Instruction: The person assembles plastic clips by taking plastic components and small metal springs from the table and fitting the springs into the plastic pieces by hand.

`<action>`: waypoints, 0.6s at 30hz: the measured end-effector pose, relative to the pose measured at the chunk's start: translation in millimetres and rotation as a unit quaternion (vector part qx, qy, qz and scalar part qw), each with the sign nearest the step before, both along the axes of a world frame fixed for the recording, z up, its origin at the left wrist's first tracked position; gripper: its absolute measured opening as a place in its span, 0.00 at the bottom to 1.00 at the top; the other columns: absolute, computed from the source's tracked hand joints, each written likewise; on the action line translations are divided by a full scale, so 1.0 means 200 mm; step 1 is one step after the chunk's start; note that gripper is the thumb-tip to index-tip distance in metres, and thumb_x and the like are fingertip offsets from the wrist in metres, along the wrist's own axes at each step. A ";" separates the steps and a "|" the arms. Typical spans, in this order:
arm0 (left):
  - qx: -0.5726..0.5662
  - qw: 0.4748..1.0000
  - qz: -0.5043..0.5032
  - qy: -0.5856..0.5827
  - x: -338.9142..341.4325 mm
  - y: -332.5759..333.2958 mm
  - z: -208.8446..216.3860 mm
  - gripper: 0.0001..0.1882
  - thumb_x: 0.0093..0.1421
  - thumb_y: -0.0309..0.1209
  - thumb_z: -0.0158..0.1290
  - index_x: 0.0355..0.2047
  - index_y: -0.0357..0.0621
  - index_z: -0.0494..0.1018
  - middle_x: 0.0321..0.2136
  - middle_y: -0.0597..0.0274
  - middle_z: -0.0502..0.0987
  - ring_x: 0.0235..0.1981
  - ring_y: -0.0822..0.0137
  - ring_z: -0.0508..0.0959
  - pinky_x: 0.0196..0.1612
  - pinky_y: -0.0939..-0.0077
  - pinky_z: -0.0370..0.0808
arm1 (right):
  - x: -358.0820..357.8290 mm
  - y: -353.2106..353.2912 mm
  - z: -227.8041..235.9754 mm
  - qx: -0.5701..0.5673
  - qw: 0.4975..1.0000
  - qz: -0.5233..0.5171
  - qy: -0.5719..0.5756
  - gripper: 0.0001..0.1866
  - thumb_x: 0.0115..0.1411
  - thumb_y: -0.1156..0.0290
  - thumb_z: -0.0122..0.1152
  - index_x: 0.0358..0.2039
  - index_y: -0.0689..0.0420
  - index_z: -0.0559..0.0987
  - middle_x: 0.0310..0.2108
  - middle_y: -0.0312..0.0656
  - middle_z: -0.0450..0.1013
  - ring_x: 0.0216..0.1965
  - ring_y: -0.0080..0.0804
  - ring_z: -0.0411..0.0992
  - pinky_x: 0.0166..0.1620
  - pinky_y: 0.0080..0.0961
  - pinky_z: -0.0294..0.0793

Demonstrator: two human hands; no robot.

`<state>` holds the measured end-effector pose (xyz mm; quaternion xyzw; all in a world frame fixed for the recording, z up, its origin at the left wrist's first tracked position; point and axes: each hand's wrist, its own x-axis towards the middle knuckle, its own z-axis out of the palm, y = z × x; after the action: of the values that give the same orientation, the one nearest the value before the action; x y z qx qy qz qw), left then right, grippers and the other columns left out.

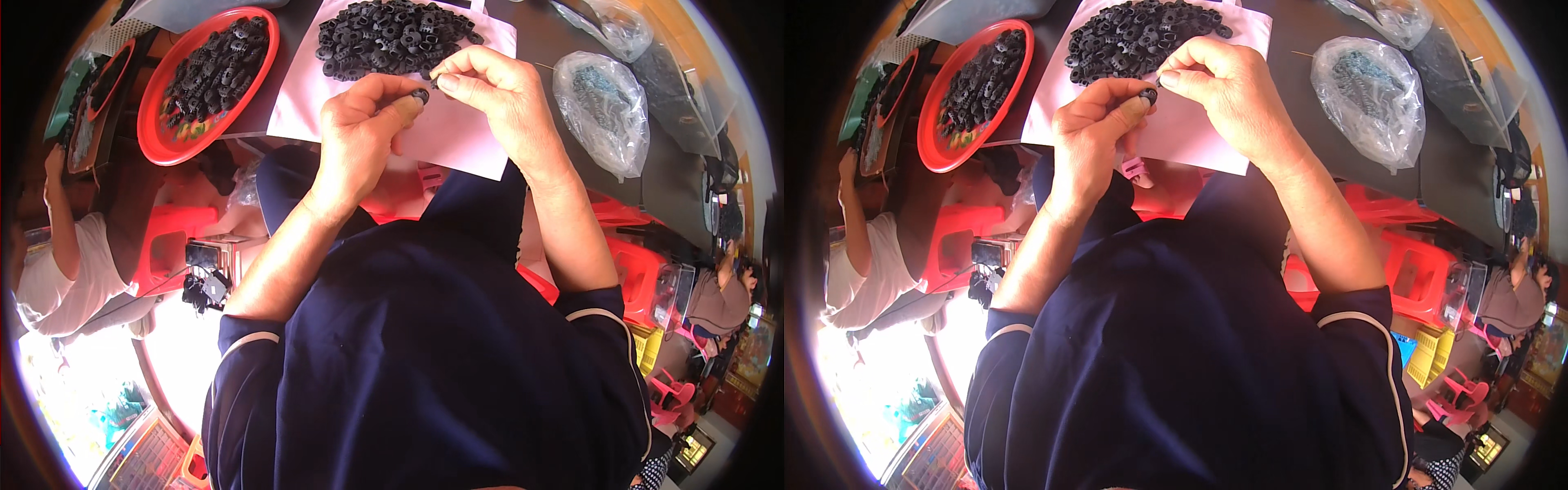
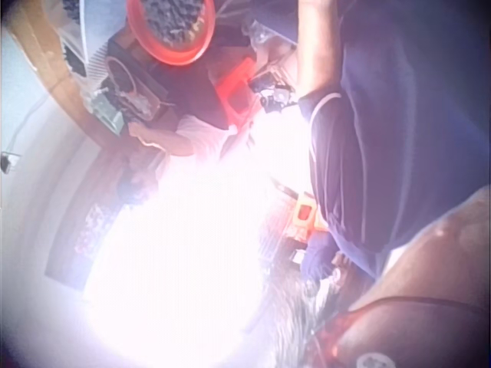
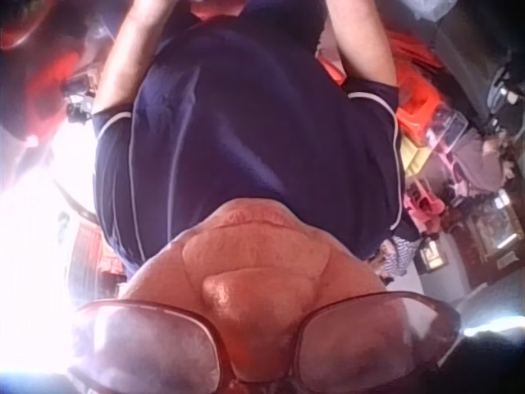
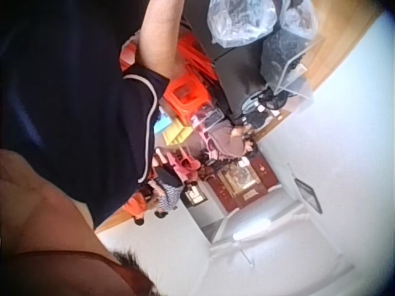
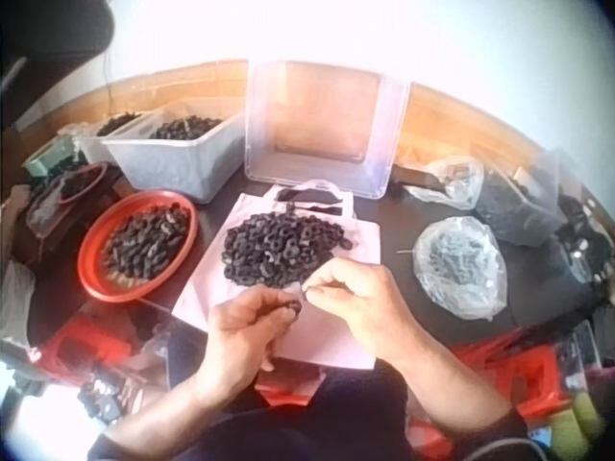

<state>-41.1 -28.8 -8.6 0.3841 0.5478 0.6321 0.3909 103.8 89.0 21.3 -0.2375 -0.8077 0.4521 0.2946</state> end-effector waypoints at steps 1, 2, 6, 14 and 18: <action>-0.012 1.000 0.005 0.000 0.00 0.00 0.00 0.08 0.64 0.24 0.56 0.42 0.35 0.78 0.31 0.63 0.81 0.26 0.80 0.73 0.26 0.87 0.69 | -0.01 -0.01 -0.01 -0.031 0.999 -0.016 0.030 0.07 0.60 0.72 0.63 0.33 0.64 0.80 0.25 0.36 0.76 0.30 0.19 0.71 0.36 0.20 0.70; -0.009 1.000 0.006 -0.007 0.00 0.00 0.00 0.08 0.64 0.24 0.56 0.42 0.35 0.78 0.30 0.62 0.81 0.26 0.80 0.73 0.26 0.87 0.69 | -0.02 -0.02 -0.01 -0.029 0.999 -0.005 0.031 0.07 0.60 0.72 0.63 0.33 0.64 0.80 0.25 0.36 0.76 0.30 0.19 0.71 0.36 0.20 0.70; 0.017 0.999 0.024 -0.032 0.01 0.01 -0.01 0.08 0.60 0.25 0.58 0.39 0.34 0.78 0.24 0.67 0.77 0.20 0.80 0.70 0.23 0.85 0.68 | -0.03 -0.02 -0.01 -0.113 0.993 0.011 0.037 0.07 0.60 0.71 0.63 0.31 0.64 0.81 0.25 0.34 0.76 0.30 0.19 0.71 0.36 0.19 0.70; 0.004 0.999 0.027 -0.019 0.01 0.00 -0.02 0.07 0.61 0.22 0.58 0.39 0.35 0.78 0.25 0.66 0.78 0.22 0.81 0.72 0.24 0.87 0.67 | -0.05 -0.07 -0.05 -0.124 0.991 -0.013 0.047 0.07 0.60 0.72 0.63 0.32 0.64 0.81 0.25 0.35 0.76 0.28 0.19 0.71 0.35 0.17 0.70; 0.017 0.998 0.055 -0.003 0.03 0.01 -0.03 0.06 0.59 0.21 0.59 0.38 0.36 0.79 0.23 0.67 0.77 0.19 0.81 0.70 0.22 0.87 0.65 | -0.06 -0.09 -0.09 0.012 0.997 -0.041 0.064 0.05 0.60 0.76 0.64 0.34 0.64 0.80 0.27 0.38 0.77 0.29 0.21 0.75 0.34 0.20 0.74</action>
<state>-34.7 -26.6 -14.2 0.3577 0.5564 0.6630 0.3505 91.7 71.0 3.6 -0.2376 -0.7818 0.4443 0.3673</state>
